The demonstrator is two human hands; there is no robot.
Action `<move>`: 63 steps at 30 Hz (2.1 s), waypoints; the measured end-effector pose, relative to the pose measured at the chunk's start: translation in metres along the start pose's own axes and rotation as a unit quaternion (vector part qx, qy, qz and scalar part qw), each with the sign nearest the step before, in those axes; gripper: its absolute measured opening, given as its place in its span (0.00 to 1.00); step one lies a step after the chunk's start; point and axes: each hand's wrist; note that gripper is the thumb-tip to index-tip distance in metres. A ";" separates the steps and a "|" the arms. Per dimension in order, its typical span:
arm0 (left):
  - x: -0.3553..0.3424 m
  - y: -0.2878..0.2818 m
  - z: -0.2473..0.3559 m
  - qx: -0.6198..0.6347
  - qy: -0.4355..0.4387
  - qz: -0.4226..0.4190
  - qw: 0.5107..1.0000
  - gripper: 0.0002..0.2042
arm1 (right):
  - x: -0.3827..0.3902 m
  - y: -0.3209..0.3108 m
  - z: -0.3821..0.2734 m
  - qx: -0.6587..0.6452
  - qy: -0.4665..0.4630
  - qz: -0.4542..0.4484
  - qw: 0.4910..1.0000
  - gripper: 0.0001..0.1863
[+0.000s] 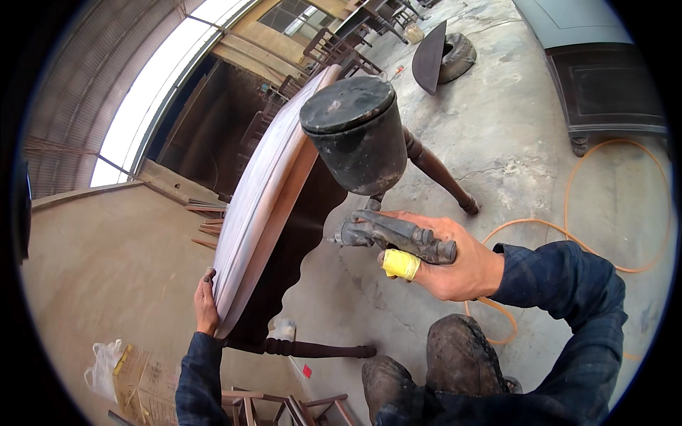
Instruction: The person uses a spray gun to apply a light-colored finish to a wooden table, moving around the table to cover the tabletop, edges, and legs. The person holds the table with one hand while spraying with the other, ensuring even coverage across the surfaces.
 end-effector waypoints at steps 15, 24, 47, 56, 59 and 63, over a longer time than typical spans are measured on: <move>-0.006 0.003 -0.012 0.007 0.021 -0.007 1.000 0.24 | -0.043 -0.068 0.001 0.139 -0.113 0.187 0.966 0.16; 0.000 -0.001 0.005 0.005 -0.006 -0.016 1.000 0.22 | -0.025 -0.025 0.004 0.125 -0.052 0.190 0.972 0.24; -0.012 0.009 -0.022 0.010 0.030 -0.014 0.999 0.23 | 0.027 0.112 0.018 0.153 -0.033 0.144 0.977 0.22; -0.020 -0.001 -0.024 0.107 0.058 -0.108 0.987 0.27 | 0.035 0.151 0.019 0.175 -0.024 0.202 0.963 0.26; -0.021 -0.028 -0.038 0.264 -0.023 -0.191 0.945 0.32 | 0.042 0.186 0.034 0.223 -0.020 0.177 0.958 0.18; -0.013 -0.052 -0.085 0.120 0.030 -0.192 0.974 0.26 | 0.041 0.228 0.042 0.252 -0.033 0.096 0.962 0.12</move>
Point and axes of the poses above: each hand's wrist, its own x-axis away from the middle knuckle, its own y-axis out of the palm, z = x × y, and after that the axes turned 2 degrees about -x, right-handed
